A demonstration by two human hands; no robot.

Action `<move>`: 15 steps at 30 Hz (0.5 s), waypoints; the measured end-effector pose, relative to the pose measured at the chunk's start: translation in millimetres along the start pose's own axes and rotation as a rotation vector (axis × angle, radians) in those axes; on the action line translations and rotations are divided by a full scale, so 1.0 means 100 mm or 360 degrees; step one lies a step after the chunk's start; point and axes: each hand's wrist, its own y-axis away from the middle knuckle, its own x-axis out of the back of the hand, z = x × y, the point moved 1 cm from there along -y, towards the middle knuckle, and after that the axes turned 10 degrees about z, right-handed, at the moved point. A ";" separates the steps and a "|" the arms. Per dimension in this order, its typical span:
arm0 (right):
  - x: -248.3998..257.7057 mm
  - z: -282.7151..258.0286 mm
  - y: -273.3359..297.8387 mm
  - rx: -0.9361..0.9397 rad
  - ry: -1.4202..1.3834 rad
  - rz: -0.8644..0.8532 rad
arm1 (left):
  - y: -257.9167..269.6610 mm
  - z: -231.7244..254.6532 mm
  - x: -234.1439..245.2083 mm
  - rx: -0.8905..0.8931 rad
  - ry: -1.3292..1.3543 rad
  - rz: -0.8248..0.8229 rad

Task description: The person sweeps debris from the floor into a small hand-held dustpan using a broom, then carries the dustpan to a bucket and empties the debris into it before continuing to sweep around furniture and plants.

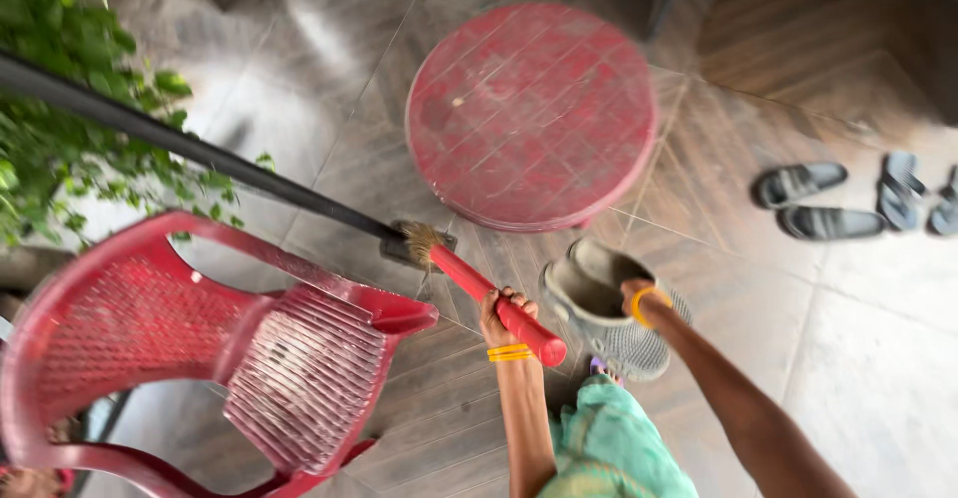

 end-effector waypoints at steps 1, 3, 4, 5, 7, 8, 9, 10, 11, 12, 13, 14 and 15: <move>0.10 0.14 0.13 0.0006 0.0077 0.0026 | 0.13 -0.04 -0.17 -0.0011 -0.0013 0.0001; 0.37 0.38 0.39 0.0045 0.0258 0.0077 | 0.49 -0.20 -0.54 -0.0140 -0.0173 0.0075; 0.57 0.49 0.60 0.0054 0.0341 0.0089 | 0.69 -0.31 -0.74 -0.0290 -0.0296 0.0157; 0.75 0.61 0.79 0.0068 0.0427 0.0100 | 0.86 -0.42 -0.97 -0.0272 -0.0317 0.0155; 1.06 0.80 1.09 0.0100 0.0568 0.0114 | 1.15 -0.59 -1.45 -0.0594 -0.0663 0.0391; 1.22 0.93 1.17 0.0120 0.0640 0.0129 | 1.22 -0.65 -1.72 -0.0599 -0.0665 0.0381; 1.35 1.07 1.22 0.0132 0.0700 0.0142 | 1.28 -0.71 -1.96 -0.0638 -0.0759 0.0304; 1.42 1.19 1.28 0.0145 0.0747 0.0144 | 1.32 -0.78 -2.15 -0.0679 -0.0848 0.0230; 1.47 1.33 1.32 0.0158 0.0790 0.0144 | 1.34 -0.85 -2.30 -0.0686 -0.0844 0.0222; 1.52 1.49 1.35 0.0168 0.0836 0.0149 | 1.33 -0.94 -2.45 -0.0696 -0.0867 0.0162; 1.54 1.67 1.36 0.0179 0.0877 0.0153 | 1.28 -1.04 -2.58 -0.0705 -0.0890 0.0103; 1.58 1.89 1.34 0.0189 0.0916 0.0161 | 1.20 -1.17 -2.71 -0.0719 -0.0875 0.0090; 1.60 2.10 1.30 0.0199 0.0954 0.0163 | 1.10 -1.32 -2.82 -0.0717 -0.0906 0.0038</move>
